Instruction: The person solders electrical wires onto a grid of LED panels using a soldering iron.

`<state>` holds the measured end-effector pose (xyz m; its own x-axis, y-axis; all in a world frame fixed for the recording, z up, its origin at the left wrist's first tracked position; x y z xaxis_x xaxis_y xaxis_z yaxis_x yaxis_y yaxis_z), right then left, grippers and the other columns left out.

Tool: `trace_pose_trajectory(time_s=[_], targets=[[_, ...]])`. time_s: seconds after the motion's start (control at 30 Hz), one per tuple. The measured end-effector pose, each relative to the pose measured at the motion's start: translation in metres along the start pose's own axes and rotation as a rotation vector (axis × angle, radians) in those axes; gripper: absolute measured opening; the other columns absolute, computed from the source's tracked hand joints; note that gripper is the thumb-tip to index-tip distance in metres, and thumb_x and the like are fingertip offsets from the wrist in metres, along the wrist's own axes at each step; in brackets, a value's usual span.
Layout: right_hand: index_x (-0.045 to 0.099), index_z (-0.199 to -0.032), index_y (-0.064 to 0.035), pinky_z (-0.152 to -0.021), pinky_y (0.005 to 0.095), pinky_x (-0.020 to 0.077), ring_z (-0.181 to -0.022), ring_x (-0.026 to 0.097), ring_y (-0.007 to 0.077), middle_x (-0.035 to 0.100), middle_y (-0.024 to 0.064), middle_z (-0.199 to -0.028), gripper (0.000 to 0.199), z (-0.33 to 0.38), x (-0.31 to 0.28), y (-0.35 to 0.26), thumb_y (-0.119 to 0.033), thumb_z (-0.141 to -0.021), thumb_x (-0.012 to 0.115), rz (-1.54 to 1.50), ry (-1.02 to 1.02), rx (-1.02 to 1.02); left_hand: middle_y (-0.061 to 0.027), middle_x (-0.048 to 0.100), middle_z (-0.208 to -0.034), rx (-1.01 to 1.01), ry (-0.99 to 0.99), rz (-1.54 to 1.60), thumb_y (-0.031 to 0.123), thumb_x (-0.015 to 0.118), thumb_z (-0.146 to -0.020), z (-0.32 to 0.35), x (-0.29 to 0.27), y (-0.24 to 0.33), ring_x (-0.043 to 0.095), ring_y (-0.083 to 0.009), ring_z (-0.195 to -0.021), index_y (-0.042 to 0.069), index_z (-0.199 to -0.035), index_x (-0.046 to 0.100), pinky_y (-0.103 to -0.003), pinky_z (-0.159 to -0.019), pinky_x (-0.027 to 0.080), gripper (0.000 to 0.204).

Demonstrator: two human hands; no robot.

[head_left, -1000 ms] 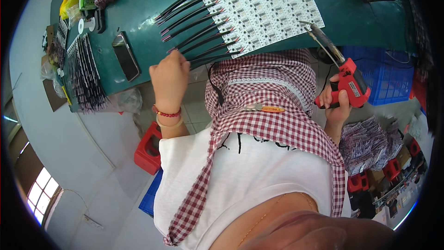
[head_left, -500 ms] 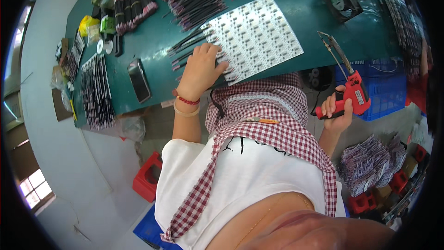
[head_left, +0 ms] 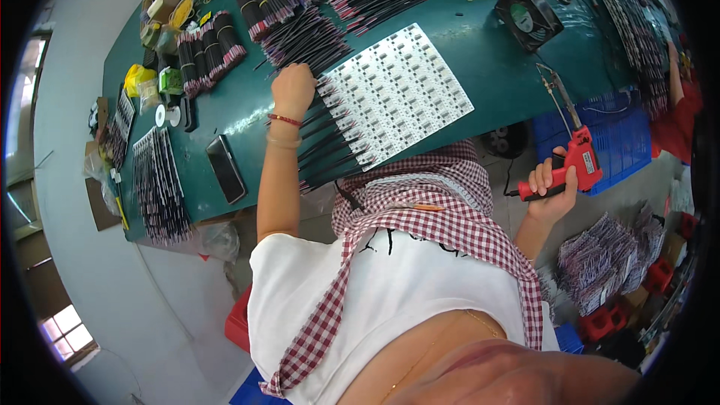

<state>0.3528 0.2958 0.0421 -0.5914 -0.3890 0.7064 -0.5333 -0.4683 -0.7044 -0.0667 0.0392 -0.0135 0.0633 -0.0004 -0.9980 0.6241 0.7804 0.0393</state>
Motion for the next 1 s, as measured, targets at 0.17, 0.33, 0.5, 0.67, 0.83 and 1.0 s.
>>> trace_pose_trajectory(time_s=[0.17, 0.33, 0.5, 0.67, 0.83, 1.0], targets=[[0.045, -0.116, 0.0034, -0.043, 0.0257, 0.036, -0.043, 0.037, 0.0099, 0.041, 0.003, -0.058, 0.042, -0.011, 0.01, 0.008, -0.034, -0.095, 0.043, 0.0, -0.015, 0.031, -0.0075, 0.058, -0.08, 0.049, 0.113, 0.207, 0.017, 0.064, -0.076, 0.013, -0.009, -0.001, 0.058, -0.0284, -0.083, 0.007, -0.075, 0.059, -0.042, -0.07, 0.046, 0.011], [0.044, -0.116, 0.0034, -0.043, 0.0254, 0.0359, -0.043, 0.037, 0.0096, 0.041, 0.0027, -0.058, 0.042, -0.021, 0.02, 0.008, -0.034, -0.095, 0.043, 0.045, -0.059, 0.021, -0.0027, 0.054, -0.077, 0.178, 0.418, 0.073, 0.018, 0.064, -0.078, 0.005, -0.051, 0.021, 0.055, -0.0234, -0.082, 0.011, -0.077, 0.06, -0.039, -0.067, 0.039, 0.008], [0.045, -0.116, 0.0027, -0.044, 0.0256, 0.0361, -0.043, 0.037, 0.0099, 0.042, 0.0026, -0.058, 0.041, -0.02, 0.031, 0.005, -0.032, -0.095, 0.044, 0.024, -0.042, 0.021, -0.0084, 0.055, -0.095, 0.396, 0.385, 0.168, 0.021, 0.069, -0.073, -0.011, -0.049, 0.062, 0.053, -0.0287, -0.093, 0.01, -0.091, 0.058, -0.04, -0.077, 0.04, 0.024], [0.048, -0.11, 0.0037, -0.043, 0.0283, 0.0396, -0.041, 0.042, 0.0118, 0.047, 0.0051, -0.056, 0.037, -0.022, 0.026, 0.009, -0.029, -0.092, 0.049, 0.017, 0.022, 0.057, -0.0151, 0.053, -0.105, 0.343, 0.277, 0.217, 0.023, 0.073, -0.068, -0.006, -0.032, 0.036, 0.05, -0.0347, -0.098, 0.005, -0.104, 0.054, -0.044, -0.082, 0.041, 0.045], [0.052, -0.107, 0.0017, -0.044, 0.0282, 0.0403, -0.042, 0.044, 0.0117, 0.048, 0.0053, -0.055, 0.033, -0.018, 0.019, -0.009, -0.027, -0.09, 0.054, 0.0, 0.053, 0.05, -0.0107, 0.052, -0.107, 0.413, 0.251, 0.093, 0.024, 0.071, -0.071, 0.008, -0.05, 0.057, 0.048, -0.0308, -0.101, 0.006, -0.105, 0.053, -0.041, -0.084, 0.038, 0.042], [0.052, -0.106, 0.0014, -0.044, 0.0273, 0.0402, -0.042, 0.044, 0.0113, 0.048, 0.0052, -0.055, 0.032, -0.032, 0.038, -0.006, -0.026, -0.09, 0.053, 0.009, -0.016, 0.037, -0.0104, 0.051, -0.099, 0.4, 0.319, -0.19, 0.017, 0.065, -0.078, -0.011, -0.033, 0.062, 0.05, -0.027, -0.093, 0.005, -0.092, 0.05, -0.038, -0.078, 0.04, 0.024]])
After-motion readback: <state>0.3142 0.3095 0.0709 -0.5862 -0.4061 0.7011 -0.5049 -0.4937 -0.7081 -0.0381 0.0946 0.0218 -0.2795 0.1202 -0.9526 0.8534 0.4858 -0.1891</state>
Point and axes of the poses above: each hand's wrist, its own z-axis away from the middle knuckle, its own x-axis out of the palm, y = z × x, the point moved 8 cm from there along -z, towards the middle knuckle
